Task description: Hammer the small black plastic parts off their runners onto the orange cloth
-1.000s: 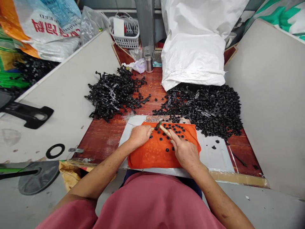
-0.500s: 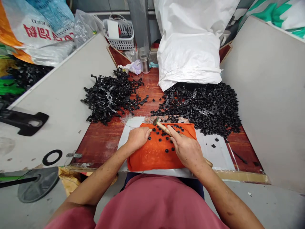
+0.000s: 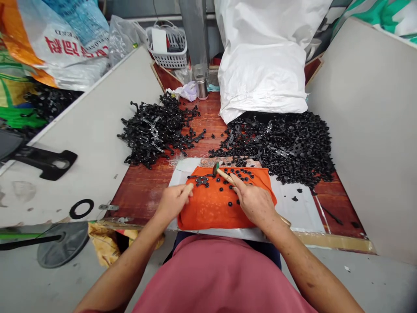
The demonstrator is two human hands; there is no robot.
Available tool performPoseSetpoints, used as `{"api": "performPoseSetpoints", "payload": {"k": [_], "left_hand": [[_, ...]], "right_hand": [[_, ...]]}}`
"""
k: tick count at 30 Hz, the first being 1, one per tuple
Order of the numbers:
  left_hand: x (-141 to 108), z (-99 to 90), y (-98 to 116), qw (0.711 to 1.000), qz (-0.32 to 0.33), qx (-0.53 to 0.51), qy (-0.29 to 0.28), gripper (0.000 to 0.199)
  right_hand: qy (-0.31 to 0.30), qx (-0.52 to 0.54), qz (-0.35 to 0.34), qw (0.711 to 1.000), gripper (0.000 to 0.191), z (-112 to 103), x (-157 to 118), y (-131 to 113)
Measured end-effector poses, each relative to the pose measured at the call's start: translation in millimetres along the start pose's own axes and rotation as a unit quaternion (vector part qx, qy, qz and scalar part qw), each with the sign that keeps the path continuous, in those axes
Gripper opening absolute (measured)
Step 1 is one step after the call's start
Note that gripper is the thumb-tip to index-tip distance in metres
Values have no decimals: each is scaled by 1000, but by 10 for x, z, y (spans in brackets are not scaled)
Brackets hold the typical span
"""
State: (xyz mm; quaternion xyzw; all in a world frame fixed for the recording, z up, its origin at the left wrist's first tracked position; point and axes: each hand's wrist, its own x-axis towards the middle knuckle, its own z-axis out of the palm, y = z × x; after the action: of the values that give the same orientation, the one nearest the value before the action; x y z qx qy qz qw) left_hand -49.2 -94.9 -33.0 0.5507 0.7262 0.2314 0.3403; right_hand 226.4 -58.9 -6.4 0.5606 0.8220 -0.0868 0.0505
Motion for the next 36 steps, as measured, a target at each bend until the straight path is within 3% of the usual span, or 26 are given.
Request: {"api": "performPoseSetpoints", "payload": {"k": [2,3,6,10,12,14,18,21,24,26,28,32,36], "left_hand": [[-80,178,19,983,-74,-155,-72,50],[-83,264,54,966,-95,-231,-74,52],[31,435,216,910,-120,-397,-29,63],[323,464,405,870,-142,-472,-16,54],[456,434,455,871,-152,-466,-9,50],[547,374,473,892,-136,-431,4,43],[578,153,421,946,8,-318,59,32],[509,-2,348,963,26,-267,-20,26],[436,-43,308,966,13,-230,-113,34],[407,-18,315,964,26,-218,-147,54],[390,17,348,960,34,-220,-169,60],[365,75,454,956,-14,-249,-153,37],[336,174,524,939,-60,-308,-142,31]], "right_hand": [[1,9,0,1000,56,9,-6,6],[1,14,-1,1000,56,11,-10,7],[-1,22,-1,1000,55,13,-22,2],[6,2,3,1000,53,9,-25,-9],[13,-5,1,1000,54,-7,-30,-6],[20,-2,-6,1000,55,-34,-52,12],[59,32,-8,998,54,-92,-172,122],[77,77,6,994,51,-86,-310,256],[63,113,27,991,51,-29,-449,373],[57,133,40,989,50,23,-534,421],[68,151,49,985,50,73,-608,448],[86,168,57,980,50,145,-707,478],[77,152,71,983,49,185,-734,487]]}}
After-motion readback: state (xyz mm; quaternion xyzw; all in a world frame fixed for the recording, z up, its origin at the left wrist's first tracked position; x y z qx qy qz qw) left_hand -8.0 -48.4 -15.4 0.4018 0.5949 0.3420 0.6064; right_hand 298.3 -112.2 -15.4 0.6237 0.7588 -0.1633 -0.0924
